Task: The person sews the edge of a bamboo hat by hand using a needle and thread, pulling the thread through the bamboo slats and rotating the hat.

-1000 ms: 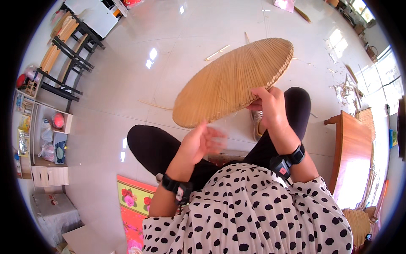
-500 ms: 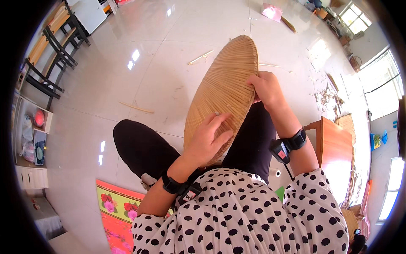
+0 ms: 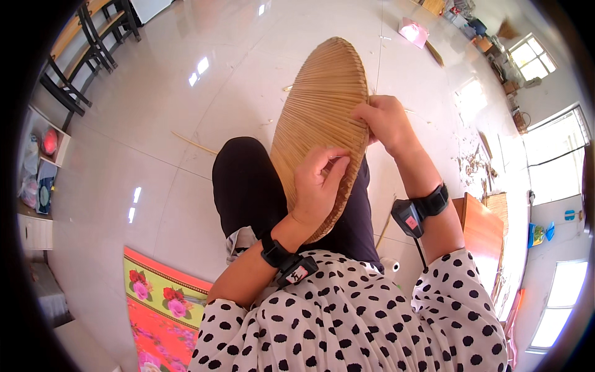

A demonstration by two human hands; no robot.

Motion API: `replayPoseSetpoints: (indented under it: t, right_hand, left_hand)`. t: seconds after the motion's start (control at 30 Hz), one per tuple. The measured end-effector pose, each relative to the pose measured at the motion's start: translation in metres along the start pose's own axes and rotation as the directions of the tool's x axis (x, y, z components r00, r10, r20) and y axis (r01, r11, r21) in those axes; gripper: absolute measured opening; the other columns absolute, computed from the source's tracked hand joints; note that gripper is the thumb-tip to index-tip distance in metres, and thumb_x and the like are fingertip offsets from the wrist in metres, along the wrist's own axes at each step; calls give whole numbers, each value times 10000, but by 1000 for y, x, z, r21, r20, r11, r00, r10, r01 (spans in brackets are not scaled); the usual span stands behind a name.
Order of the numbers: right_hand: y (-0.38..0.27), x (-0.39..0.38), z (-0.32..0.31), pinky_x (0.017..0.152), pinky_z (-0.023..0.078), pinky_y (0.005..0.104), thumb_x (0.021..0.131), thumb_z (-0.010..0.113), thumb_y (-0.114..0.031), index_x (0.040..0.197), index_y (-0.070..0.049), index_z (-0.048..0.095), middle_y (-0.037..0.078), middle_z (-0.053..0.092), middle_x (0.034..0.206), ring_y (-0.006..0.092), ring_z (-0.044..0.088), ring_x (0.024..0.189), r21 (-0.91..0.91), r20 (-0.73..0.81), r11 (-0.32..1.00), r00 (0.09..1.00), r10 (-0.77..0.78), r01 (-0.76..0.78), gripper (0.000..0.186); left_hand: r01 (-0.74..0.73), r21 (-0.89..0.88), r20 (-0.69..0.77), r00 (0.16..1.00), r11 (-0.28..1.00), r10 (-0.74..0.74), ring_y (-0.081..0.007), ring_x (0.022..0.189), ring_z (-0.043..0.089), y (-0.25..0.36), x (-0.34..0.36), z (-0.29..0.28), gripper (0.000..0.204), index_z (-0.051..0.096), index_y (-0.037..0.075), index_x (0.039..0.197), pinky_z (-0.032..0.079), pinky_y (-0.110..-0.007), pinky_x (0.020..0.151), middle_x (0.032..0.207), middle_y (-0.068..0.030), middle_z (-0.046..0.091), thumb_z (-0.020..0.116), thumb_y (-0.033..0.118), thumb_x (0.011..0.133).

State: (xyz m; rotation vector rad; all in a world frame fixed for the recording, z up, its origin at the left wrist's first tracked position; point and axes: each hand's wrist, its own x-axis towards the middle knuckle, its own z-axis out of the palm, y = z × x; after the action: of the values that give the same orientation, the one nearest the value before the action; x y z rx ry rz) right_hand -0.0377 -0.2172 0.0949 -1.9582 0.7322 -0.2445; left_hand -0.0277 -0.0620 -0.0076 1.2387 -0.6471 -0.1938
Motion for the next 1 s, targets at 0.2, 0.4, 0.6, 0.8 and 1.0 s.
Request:
replayPoseSetpoints:
  t: [0.2,0.4,0.6,0.8,1.0]
  right_hand:
    - [-5,-8,11,545,540,270,855,682,-251,1020,123,649,121,668,704,134,650,603,-32,69,995,993,-97,99,411]
    - [27,-58,21,636,534,241,889,676,-135,1127,84,635,96,696,816,86,638,724,154,-140,976,981,-133,154,326]
    - [55,-86,39,633,521,222,856,719,-112,1072,60,660,56,697,810,70,631,685,125,-177,973,969,-171,194,282]
    - [46,-85,56,576,518,241,849,716,-94,973,52,685,92,685,738,106,643,616,-93,-325,940,882,-341,329,194]
    - [38,-84,63,527,497,275,840,703,-85,915,19,694,123,652,670,177,636,547,-338,-359,861,793,-491,380,128]
  left_hand:
    - [-208,121,-46,976,970,215,-163,745,599,-5,2,-10,115,652,-15,969,473,-244,667,877,-93,618,659,-52,860]
    - [-269,125,-78,957,955,280,-196,749,601,-10,-4,-7,161,652,-7,970,478,-258,647,899,-107,609,687,-66,825]
    - [-304,155,-77,945,940,318,-199,736,594,-13,-3,-9,181,647,-3,982,478,-255,638,897,-105,606,698,-62,819]
    - [-348,163,-149,916,923,372,-222,667,581,-9,3,-2,182,657,-10,940,466,-280,582,810,-104,578,696,-103,788]
    - [-354,221,-169,904,909,393,-226,665,577,-5,1,-8,170,654,-15,930,463,-281,587,793,-118,598,699,-96,788]
